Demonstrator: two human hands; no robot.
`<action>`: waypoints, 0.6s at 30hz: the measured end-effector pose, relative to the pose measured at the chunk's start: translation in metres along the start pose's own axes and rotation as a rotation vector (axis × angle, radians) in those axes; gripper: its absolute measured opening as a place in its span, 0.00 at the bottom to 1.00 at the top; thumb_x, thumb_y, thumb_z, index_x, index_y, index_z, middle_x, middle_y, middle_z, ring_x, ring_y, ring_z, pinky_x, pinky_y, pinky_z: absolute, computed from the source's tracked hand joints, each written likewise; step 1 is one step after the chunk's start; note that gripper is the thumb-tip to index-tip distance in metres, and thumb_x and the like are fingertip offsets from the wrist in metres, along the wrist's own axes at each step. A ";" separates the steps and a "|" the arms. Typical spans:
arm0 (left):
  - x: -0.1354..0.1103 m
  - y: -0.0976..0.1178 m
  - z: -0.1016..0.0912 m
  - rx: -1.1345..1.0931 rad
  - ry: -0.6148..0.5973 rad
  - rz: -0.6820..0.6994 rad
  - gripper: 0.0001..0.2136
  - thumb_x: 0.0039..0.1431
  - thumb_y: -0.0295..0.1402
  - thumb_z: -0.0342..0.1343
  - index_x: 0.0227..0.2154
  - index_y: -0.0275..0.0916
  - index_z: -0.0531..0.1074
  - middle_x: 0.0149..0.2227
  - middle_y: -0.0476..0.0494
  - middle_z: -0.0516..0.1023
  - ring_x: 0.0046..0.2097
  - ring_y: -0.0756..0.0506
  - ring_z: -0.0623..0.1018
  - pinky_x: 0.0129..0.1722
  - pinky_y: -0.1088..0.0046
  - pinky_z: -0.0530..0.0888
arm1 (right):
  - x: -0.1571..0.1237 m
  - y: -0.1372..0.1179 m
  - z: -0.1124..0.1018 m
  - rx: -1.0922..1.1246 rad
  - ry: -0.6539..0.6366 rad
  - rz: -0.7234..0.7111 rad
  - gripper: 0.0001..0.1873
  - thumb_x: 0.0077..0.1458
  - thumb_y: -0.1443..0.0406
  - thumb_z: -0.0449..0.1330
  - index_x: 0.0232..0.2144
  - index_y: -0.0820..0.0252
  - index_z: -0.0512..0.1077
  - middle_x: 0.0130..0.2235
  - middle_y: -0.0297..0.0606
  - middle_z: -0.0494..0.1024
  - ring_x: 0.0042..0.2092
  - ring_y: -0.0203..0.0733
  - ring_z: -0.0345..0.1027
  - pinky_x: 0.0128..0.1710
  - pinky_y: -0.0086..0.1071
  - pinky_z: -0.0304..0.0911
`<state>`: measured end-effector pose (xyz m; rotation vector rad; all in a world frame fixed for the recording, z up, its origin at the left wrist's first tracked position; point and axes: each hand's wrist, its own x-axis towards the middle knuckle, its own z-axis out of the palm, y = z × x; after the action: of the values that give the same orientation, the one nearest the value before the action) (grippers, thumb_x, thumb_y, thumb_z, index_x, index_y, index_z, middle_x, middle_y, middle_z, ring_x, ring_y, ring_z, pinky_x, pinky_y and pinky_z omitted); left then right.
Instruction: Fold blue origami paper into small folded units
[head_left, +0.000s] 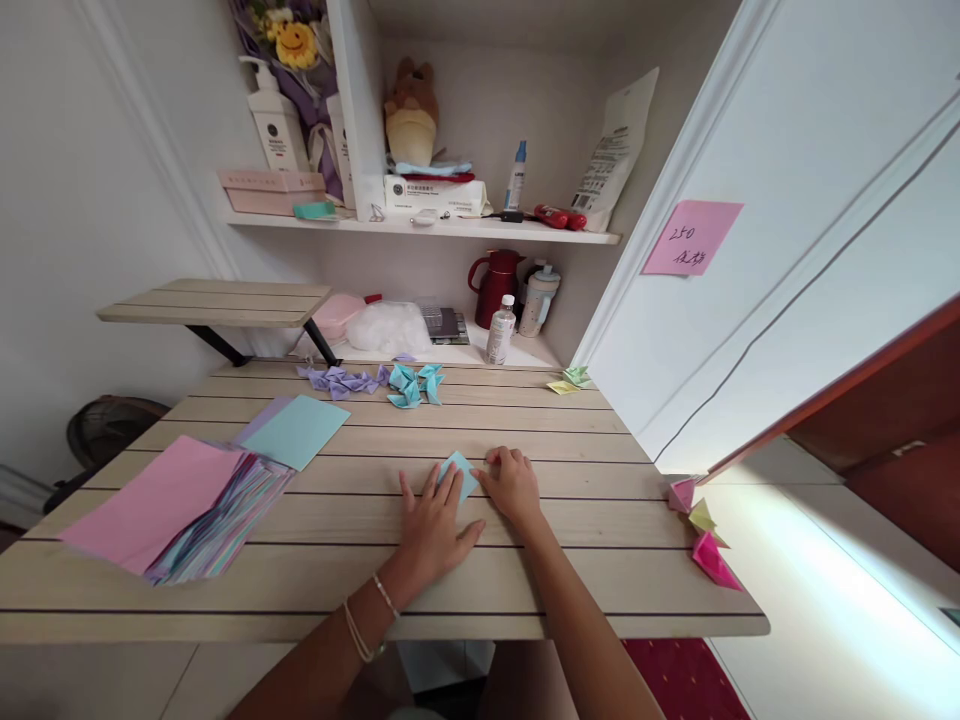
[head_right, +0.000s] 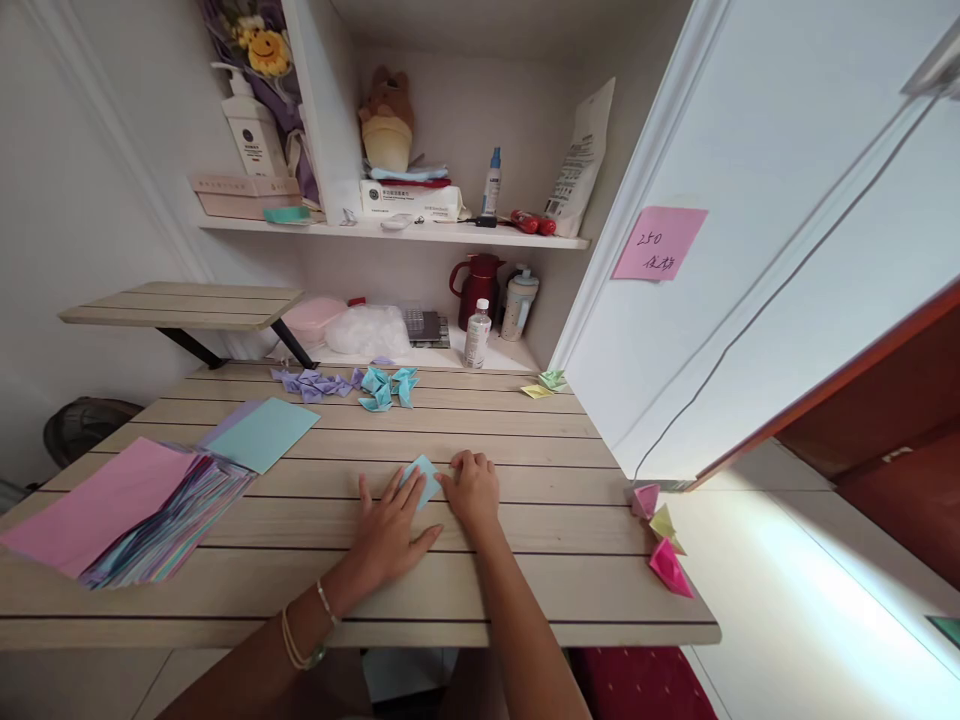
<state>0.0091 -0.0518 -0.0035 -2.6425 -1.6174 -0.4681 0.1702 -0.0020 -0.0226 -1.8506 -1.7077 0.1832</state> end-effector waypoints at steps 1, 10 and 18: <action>-0.001 -0.003 -0.001 0.006 -0.002 -0.007 0.31 0.55 0.52 0.42 0.59 0.40 0.53 0.61 0.39 0.55 0.62 0.33 0.50 0.54 0.39 0.32 | 0.000 0.000 -0.001 -0.002 -0.008 0.002 0.13 0.46 0.56 0.61 0.31 0.58 0.68 0.34 0.40 0.70 0.38 0.44 0.61 0.39 0.33 0.54; -0.013 -0.030 -0.014 0.079 -0.024 -0.044 0.31 0.56 0.51 0.40 0.57 0.37 0.56 0.60 0.37 0.56 0.62 0.34 0.49 0.55 0.41 0.33 | -0.001 -0.007 -0.008 -0.002 -0.034 -0.092 0.10 0.49 0.61 0.60 0.34 0.57 0.70 0.36 0.41 0.73 0.39 0.44 0.62 0.39 0.33 0.56; 0.008 -0.033 -0.007 -0.025 -0.042 0.215 0.27 0.60 0.42 0.40 0.60 0.38 0.48 0.62 0.39 0.52 0.63 0.43 0.50 0.59 0.54 0.46 | 0.006 -0.012 -0.028 0.148 -0.358 -0.485 0.16 0.47 0.65 0.61 0.41 0.52 0.73 0.41 0.36 0.77 0.46 0.45 0.64 0.45 0.36 0.59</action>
<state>-0.0174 -0.0303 0.0004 -2.8193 -1.3233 -0.4307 0.1743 -0.0059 0.0080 -1.3039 -2.2652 0.4464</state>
